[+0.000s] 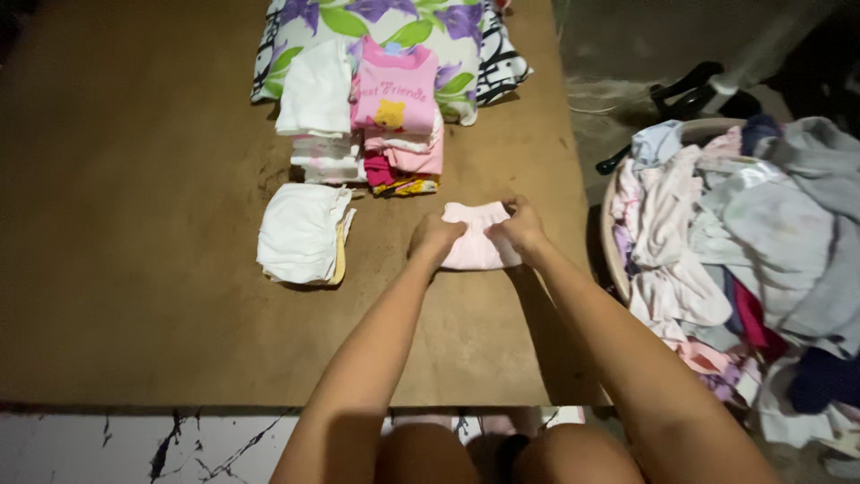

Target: The person folds small garments one by one on a low wooden table. They pick up each item, smooth it, fold it into a compact rectangle, and place it into a growing stack. The items include white, pink, and patterned baby clothes.

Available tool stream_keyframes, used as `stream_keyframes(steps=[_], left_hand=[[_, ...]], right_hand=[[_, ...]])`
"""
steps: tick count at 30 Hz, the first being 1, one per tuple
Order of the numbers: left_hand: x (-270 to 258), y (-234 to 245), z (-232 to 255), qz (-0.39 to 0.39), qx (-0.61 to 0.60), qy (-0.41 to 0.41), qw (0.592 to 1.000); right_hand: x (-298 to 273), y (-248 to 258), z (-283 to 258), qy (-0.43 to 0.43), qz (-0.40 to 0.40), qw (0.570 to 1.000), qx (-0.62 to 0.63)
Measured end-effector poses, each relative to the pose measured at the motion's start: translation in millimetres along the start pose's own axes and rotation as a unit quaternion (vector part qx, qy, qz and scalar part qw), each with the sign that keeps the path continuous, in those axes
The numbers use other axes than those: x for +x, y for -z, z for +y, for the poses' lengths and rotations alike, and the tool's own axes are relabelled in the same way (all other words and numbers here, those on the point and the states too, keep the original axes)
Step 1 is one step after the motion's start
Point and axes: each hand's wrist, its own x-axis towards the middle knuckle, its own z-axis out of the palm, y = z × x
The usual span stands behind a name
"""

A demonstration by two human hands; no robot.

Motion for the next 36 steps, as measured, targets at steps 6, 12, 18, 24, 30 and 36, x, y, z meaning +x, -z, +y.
stream_keyframes(steps=[6, 12, 18, 24, 30, 36], left_hand=[[30, -18, 29, -0.212, -0.283, -0.131, 0.926], [4, -12, 104, -0.220, -0.168, -0.187, 0.942], [-39, 35, 158, -0.337, -0.113, -0.217, 0.909], [-38, 119, 130, -0.301, -0.334, -0.175, 0.876], [-48, 188, 45, -0.160, -0.633, -0.177, 0.737], [-55, 272, -21, -0.025, -0.345, -0.171, 0.923]], right_hand=[[-24, 62, -25, -0.146, -0.177, 0.945, 0.232], [-56, 138, -58, -0.163, -0.152, 0.938, 0.265], [-77, 180, -114, -0.158, -0.198, 0.949, 0.186], [-78, 121, -170, -0.062, -0.255, 0.946, 0.191], [-78, -16, -220, 0.056, -0.203, 0.931, 0.299], [-81, -127, -227, 0.107, -0.221, 0.934, 0.258]])
